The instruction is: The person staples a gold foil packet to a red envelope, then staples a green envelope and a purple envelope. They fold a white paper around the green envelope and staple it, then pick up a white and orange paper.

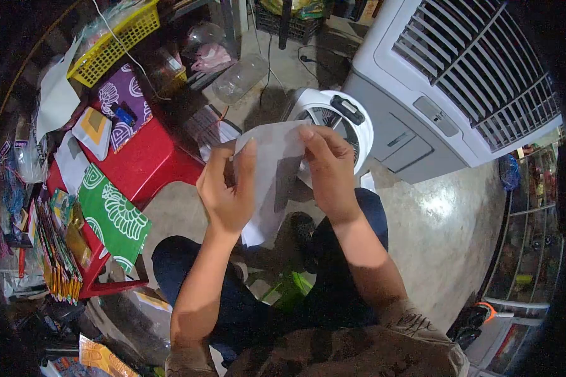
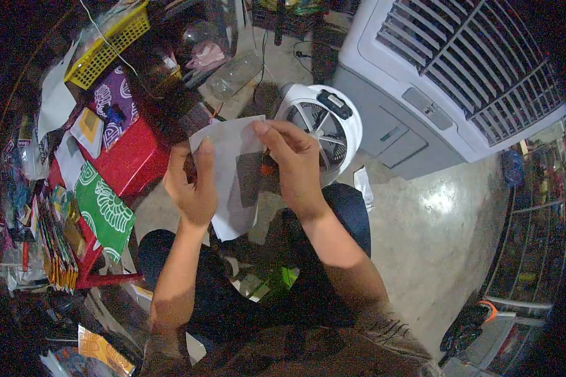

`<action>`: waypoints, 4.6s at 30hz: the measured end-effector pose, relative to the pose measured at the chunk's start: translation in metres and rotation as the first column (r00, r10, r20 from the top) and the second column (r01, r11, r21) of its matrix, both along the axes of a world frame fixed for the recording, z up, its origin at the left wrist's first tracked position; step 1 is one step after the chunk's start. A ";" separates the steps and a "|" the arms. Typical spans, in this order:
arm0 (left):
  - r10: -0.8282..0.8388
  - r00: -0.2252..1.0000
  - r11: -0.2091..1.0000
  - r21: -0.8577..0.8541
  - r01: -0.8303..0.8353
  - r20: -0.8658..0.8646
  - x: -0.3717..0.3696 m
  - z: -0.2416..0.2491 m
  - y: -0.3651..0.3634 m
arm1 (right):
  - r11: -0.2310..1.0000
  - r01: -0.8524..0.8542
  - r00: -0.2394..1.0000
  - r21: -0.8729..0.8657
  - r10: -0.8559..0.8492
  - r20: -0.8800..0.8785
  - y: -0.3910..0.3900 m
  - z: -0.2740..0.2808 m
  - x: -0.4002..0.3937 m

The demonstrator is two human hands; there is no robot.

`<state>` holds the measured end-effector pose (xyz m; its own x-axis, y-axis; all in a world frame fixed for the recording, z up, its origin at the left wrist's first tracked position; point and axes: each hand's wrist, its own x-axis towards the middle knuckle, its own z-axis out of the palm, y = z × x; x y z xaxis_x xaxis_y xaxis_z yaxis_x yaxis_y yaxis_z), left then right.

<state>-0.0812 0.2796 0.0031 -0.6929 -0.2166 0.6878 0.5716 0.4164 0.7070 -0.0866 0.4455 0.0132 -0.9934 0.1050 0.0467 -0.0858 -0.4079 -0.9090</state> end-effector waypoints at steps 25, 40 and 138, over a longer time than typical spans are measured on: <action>-0.097 0.977 0.885 0.465 -0.003 0.191 -0.005 0.018 -0.006 | 0.679 -0.568 0.805 0.465 0.576 0.142 -0.001 -0.003 0.007; -0.046 0.994 0.782 0.623 -0.027 0.101 -0.026 0.015 -0.031 | 0.606 -0.606 0.777 0.515 0.588 0.223 -0.017 -0.003 0.014; -0.045 0.991 0.992 0.124 0.029 0.126 -0.001 0.004 0.006 | 0.992 -0.072 0.997 0.101 0.073 -0.009 -0.003 -0.002 0.003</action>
